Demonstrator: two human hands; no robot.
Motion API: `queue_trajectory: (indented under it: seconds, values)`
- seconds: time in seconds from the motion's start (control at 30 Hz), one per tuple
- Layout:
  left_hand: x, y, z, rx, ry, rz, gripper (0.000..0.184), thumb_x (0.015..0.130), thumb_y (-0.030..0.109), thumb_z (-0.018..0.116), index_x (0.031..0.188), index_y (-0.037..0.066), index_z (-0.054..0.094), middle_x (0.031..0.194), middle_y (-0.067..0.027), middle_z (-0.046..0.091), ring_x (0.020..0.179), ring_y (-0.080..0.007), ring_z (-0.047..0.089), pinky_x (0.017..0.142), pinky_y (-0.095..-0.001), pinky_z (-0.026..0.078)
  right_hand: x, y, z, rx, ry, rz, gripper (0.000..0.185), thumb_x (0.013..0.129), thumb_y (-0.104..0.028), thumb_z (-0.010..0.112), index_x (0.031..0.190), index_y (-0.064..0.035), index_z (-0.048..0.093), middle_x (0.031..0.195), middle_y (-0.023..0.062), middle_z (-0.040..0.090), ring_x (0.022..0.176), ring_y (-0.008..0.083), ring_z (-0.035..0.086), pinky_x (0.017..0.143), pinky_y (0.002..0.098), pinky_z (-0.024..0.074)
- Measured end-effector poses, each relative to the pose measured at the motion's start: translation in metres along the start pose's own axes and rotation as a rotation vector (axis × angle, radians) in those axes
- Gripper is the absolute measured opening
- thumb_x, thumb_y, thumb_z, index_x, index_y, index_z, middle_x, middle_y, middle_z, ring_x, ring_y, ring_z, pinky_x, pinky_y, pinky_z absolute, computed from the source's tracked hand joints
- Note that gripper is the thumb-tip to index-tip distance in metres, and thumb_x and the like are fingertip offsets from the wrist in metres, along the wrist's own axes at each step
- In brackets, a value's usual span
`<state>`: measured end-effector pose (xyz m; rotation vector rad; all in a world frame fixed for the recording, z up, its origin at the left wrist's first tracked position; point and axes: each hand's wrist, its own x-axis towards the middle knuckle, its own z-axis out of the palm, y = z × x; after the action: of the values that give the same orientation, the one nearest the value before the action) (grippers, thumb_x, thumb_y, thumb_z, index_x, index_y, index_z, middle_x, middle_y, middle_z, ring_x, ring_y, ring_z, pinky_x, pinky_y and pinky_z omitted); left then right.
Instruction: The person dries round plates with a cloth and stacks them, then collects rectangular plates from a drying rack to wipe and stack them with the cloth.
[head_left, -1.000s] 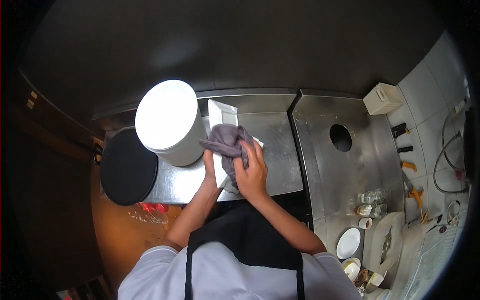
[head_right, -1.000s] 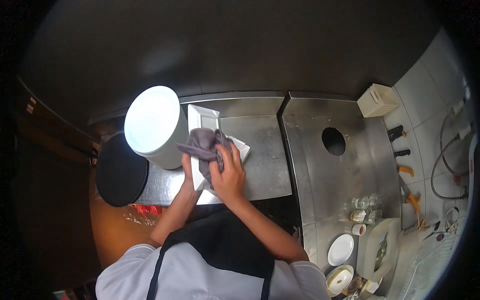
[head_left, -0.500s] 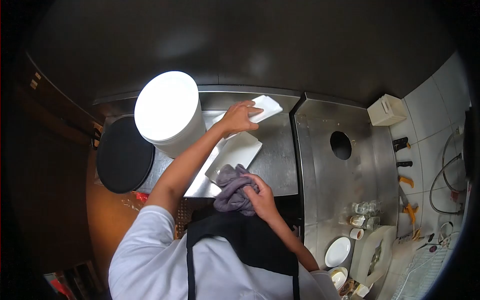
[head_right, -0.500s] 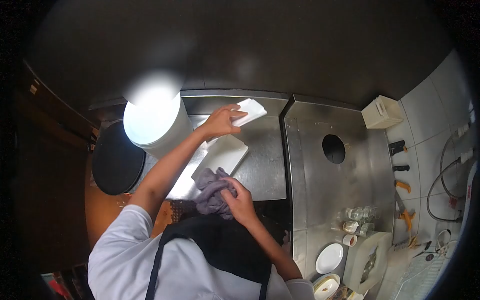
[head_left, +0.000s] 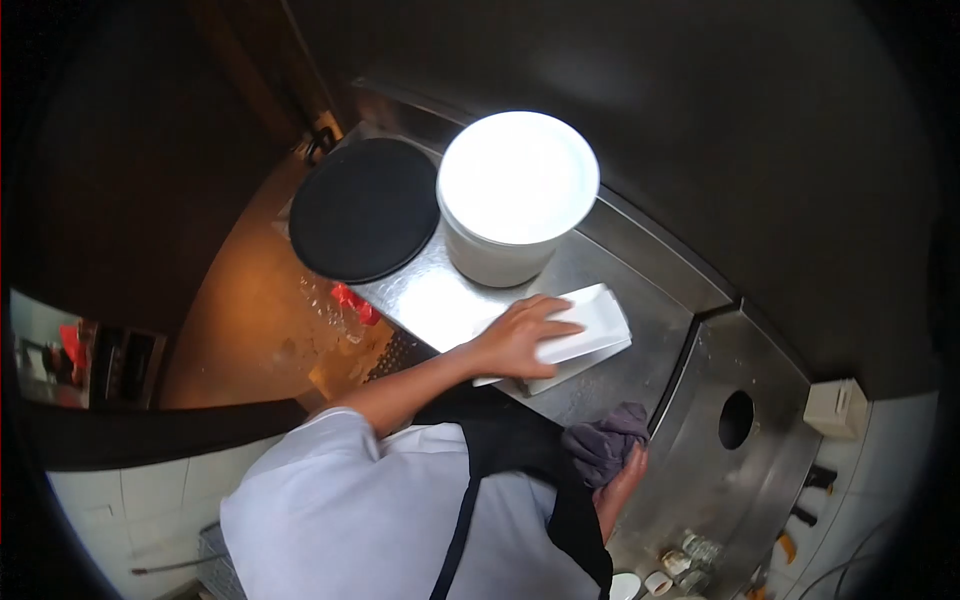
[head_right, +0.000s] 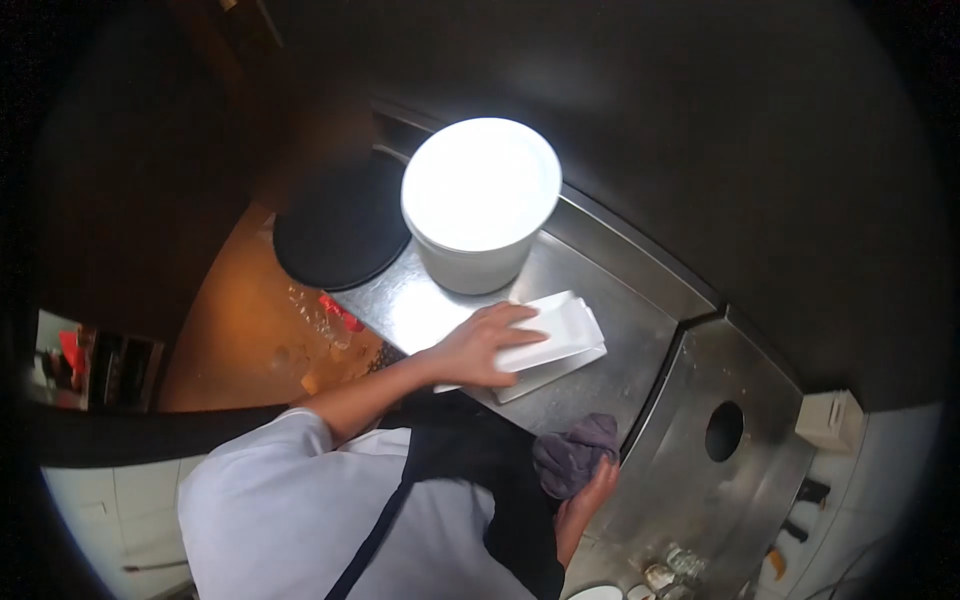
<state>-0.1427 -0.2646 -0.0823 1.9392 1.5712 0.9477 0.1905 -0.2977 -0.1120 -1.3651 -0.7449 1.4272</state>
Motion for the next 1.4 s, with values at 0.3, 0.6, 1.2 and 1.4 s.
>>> queue_trajectory:
  seconds: [0.3, 0.6, 1.2, 1.4]
  values:
    - [-0.161, -0.076, -0.058, 0.422, 0.087, -0.479, 0.070, 0.066, 0.031, 0.083, 0.134, 0.017, 0.069, 0.154, -0.0239, 0.045, 0.141, -0.0486, 0.042, 0.119, -0.0547, 0.034, 0.045, -0.003, 0.031, -0.084, -0.165, -0.048, 0.034, 0.101, -0.021, 0.054, 0.128, -0.0001, 0.060, 0.121, 0.0121, 0.065, 0.108, 0.0243, 0.067, 0.094, 0.0369, 0.0538]
    - [-0.164, -0.139, -0.087, 0.410, 0.176, -0.648, 0.077, 0.064, 0.032, 0.080, 0.137, 0.010, 0.066, 0.159, -0.0382, 0.029, 0.135, -0.0503, 0.047, 0.115, -0.0520, 0.039, 0.038, 0.008, 0.069, -0.180, -0.301, -0.074, 0.028, 0.100, -0.015, 0.054, 0.123, -0.0004, 0.062, 0.113, 0.0092, 0.066, 0.099, 0.0182, 0.066, 0.088, 0.0330, 0.0532]
    - [-0.162, -0.128, -0.042, 0.491, 0.115, -0.437, 0.080, 0.061, 0.029, 0.088, 0.135, 0.008, 0.066, 0.157, -0.0246, 0.038, 0.141, -0.0483, 0.037, 0.115, -0.0569, 0.033, 0.025, 0.025, 0.062, -0.430, -0.196, -0.185, 0.029, 0.097, -0.009, 0.057, 0.122, 0.0030, 0.065, 0.116, 0.0092, 0.067, 0.109, 0.0194, 0.062, 0.100, 0.0328, 0.0470]
    - [-0.134, -0.125, -0.063, 0.412, -0.331, -0.061, 0.081, 0.068, 0.029, 0.089, 0.143, 0.015, 0.061, 0.161, -0.0169, 0.038, 0.150, -0.0421, 0.032, 0.124, -0.0595, 0.026, 0.025, 0.026, 0.076, -0.515, -0.253, -0.209, 0.031, 0.093, -0.006, 0.061, 0.122, 0.0036, 0.066, 0.116, 0.0094, 0.067, 0.112, 0.0200, 0.062, 0.103, 0.0336, 0.0462]
